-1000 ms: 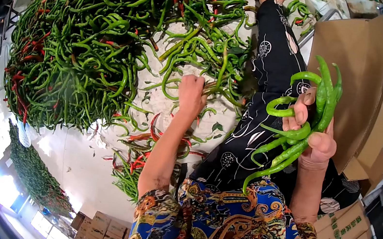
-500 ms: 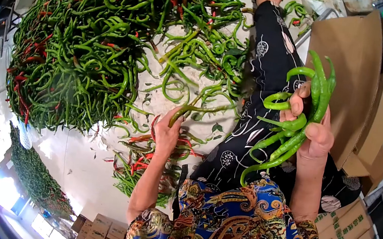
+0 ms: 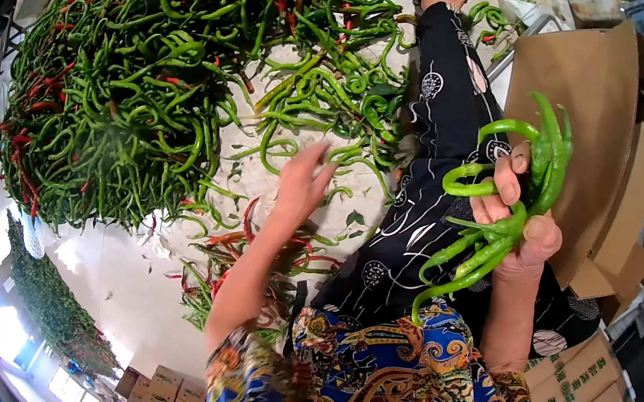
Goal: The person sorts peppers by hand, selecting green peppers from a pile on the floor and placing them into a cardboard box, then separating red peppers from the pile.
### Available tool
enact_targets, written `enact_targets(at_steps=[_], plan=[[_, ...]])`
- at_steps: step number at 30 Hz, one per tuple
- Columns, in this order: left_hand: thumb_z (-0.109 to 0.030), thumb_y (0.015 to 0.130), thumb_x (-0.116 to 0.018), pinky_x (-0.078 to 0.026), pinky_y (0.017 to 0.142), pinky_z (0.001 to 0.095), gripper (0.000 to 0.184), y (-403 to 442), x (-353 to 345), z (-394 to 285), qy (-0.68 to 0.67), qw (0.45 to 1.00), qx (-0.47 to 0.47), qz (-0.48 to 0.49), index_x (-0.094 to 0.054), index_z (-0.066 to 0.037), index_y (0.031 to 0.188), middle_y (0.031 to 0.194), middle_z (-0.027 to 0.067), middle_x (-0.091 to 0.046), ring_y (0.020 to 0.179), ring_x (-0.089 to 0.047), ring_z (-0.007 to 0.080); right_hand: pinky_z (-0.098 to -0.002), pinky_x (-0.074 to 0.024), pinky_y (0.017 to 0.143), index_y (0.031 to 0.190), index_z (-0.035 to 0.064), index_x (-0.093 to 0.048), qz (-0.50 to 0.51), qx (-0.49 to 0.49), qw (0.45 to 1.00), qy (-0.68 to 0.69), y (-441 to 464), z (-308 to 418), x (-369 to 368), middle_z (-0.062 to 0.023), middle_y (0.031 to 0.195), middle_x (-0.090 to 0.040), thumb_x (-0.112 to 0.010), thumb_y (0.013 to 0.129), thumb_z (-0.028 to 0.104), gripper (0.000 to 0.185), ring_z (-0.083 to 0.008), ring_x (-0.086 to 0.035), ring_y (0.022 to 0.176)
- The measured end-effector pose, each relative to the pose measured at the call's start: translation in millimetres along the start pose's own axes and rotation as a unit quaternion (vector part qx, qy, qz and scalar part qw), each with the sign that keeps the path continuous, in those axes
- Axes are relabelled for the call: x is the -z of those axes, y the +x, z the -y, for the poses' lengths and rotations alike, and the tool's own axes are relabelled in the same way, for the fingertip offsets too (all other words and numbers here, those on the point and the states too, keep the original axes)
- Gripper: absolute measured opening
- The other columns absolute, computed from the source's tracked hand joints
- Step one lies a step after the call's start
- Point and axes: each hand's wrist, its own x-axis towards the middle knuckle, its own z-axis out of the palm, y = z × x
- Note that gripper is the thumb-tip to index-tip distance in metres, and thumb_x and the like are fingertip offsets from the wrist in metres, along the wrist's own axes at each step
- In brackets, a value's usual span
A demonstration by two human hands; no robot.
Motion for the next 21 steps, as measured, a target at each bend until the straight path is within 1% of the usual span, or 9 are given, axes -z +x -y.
enact_targets(at_steps=[3,6,10,11,13,14,17,19,21], plan=[[-0.011,0.076,-0.07,-0.049,0.074,0.0431,0.036,83,-76,5,0.079,0.983,-0.114,-0.12,-0.058,-0.001,0.109,0.096,0.0195,-0.061,0.09,-0.059,0.0361,-0.0304,-0.0467,0.064,0.11,0.0044,-0.046,-0.02,-0.003,1.0,-0.014,0,2,-3,-0.0066,0.086,-0.054,-0.072,0.058,0.017,0.06,-0.0169,-0.056,0.068],[-0.011,0.074,-0.069,-0.047,0.077,0.0444,0.031,112,-113,13,0.177,0.976,-0.047,-0.117,-0.058,-0.004,0.103,0.098,0.0175,-0.057,0.091,-0.056,0.0374,-0.03,-0.0467,0.062,0.111,0.0055,-0.045,-0.017,-0.005,1.0,-0.02,-1,1,0,-0.006,0.086,-0.054,-0.072,0.058,0.015,0.06,-0.0165,-0.056,0.067],[-0.006,0.069,-0.063,-0.046,0.073,0.0458,0.023,105,-111,32,0.167,0.97,-0.069,-0.164,-0.054,-0.005,0.091,0.09,0.0166,-0.054,0.085,-0.054,0.0383,-0.0305,-0.047,0.062,0.112,0.0072,-0.044,0.005,0.0,1.0,0.011,0,3,3,-0.0053,0.084,-0.052,-0.075,0.059,0.015,0.062,-0.0159,-0.055,0.066],[-0.006,0.071,-0.062,-0.047,0.072,0.0396,0.021,99,-106,41,0.139,0.974,-0.065,-0.164,-0.054,-0.004,0.091,0.091,0.0164,-0.056,0.083,-0.056,0.0319,-0.0307,-0.0473,0.062,0.112,0.0072,-0.043,0.013,0.0,1.0,0.025,1,3,4,-0.0054,0.084,-0.052,-0.075,0.059,0.015,0.062,-0.016,-0.056,0.066],[-0.004,0.073,-0.062,-0.048,0.071,0.031,0.02,89,-81,26,-0.094,0.971,0.209,-0.061,-0.054,-0.003,0.091,0.093,0.012,-0.06,0.082,-0.059,0.0205,-0.031,-0.0478,0.062,0.112,0.0072,-0.043,0.03,0.002,0.998,0.053,2,3,5,-0.0057,0.085,-0.052,-0.075,0.059,0.015,0.063,-0.0162,-0.056,0.066],[-0.005,0.075,-0.061,-0.047,0.072,0.0253,0.022,86,-87,48,-0.255,0.942,0.203,-0.077,-0.057,-0.002,0.097,0.096,0.007,-0.063,0.084,-0.058,0.0119,-0.0314,-0.0484,0.062,0.113,0.007,-0.042,0.038,0.004,0.997,0.061,2,2,5,-0.0059,0.085,-0.052,-0.074,0.06,0.014,0.062,-0.0163,-0.056,0.066],[-0.003,0.073,-0.061,-0.045,0.073,0.0241,0.026,86,-76,-2,-0.465,0.862,0.2,-0.035,-0.058,-0.002,0.1,0.081,0.0017,-0.06,0.077,-0.056,0.0124,-0.0318,-0.0484,0.062,0.112,0.0068,-0.042,0.051,0.002,0.996,0.071,3,1,8,-0.0061,0.085,-0.052,-0.074,0.059,0.014,0.062,-0.0167,-0.056,0.067],[-0.003,0.072,-0.062,-0.045,0.071,0.0246,0.024,100,-92,-5,-0.396,0.906,0.144,0.036,-0.061,-0.002,0.096,0.082,0.0035,-0.061,0.075,-0.056,0.0143,-0.0321,-0.0485,0.062,0.112,0.0064,-0.042,0.033,-0.003,0.998,0.063,3,1,5,-0.0063,0.085,-0.053,-0.073,0.059,0.014,0.062,-0.0171,-0.056,0.067],[-0.004,0.072,-0.063,-0.047,0.072,0.0306,0.02,124,-128,8,-0.181,0.978,0.099,0.003,-0.06,-0.001,0.091,0.082,0.0105,-0.063,0.074,-0.06,0.0227,-0.0323,-0.0484,0.061,0.111,0.0059,-0.043,0.024,-0.001,0.998,0.057,3,2,3,-0.0066,0.084,-0.053,-0.073,0.058,0.014,0.062,-0.0175,-0.056,0.067]])
